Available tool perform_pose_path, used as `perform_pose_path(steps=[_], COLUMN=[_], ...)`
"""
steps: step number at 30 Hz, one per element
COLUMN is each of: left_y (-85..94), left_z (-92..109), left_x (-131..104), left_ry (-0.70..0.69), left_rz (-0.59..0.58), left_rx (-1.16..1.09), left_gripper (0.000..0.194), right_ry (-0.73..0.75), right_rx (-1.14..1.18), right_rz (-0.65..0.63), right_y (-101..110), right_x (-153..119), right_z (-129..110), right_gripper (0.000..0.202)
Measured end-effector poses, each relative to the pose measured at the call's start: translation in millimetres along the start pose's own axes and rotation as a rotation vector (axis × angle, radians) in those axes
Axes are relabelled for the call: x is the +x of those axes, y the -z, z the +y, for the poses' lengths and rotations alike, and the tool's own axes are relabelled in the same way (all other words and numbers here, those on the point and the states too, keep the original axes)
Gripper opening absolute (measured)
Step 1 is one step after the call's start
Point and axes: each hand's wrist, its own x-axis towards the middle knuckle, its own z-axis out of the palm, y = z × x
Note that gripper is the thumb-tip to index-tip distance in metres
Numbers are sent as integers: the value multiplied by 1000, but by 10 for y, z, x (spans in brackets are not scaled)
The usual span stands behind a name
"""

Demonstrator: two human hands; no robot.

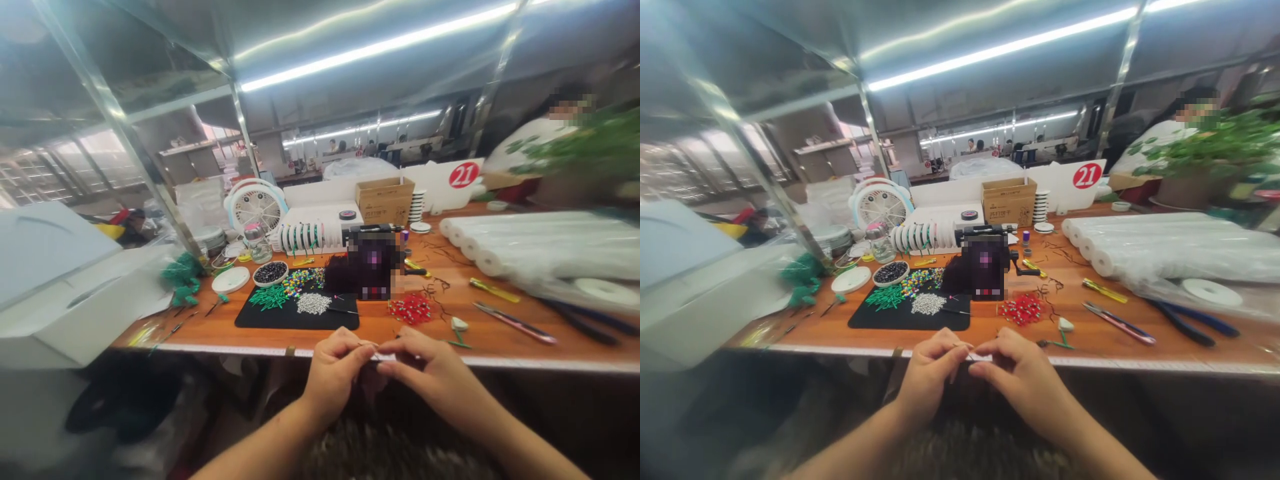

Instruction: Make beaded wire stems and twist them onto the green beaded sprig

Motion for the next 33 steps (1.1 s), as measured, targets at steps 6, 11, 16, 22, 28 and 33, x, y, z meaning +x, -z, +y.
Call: perform_pose_path(steps=[6,11,16,22,28,33], left_y=[85,553,632,613,622,619], left_z=[-79,-138,-139,-114,-97,-74], left_x=[104,474,638,633,629,671], left_ry=[103,-190,-181,-154,-134,-101], left_rz=[-55,134,63,2,-11,30], left_rx=[142,830,1014,1111,1081,944], left_gripper=[22,14,17,22,19,19], right_ry=[-124,-81,-69,-66,-64,-66], right_rx=[166,42,19,-11,18,31], right_rz=[-92,15,18,38,13,8], right_y=[-51,1,-29,-9,-15,-27], right_x=[5,-62,-88,-110,-108,-96], right_z=[-4,25,16,38,51,11], right_gripper=[30,28,28,28,28,26])
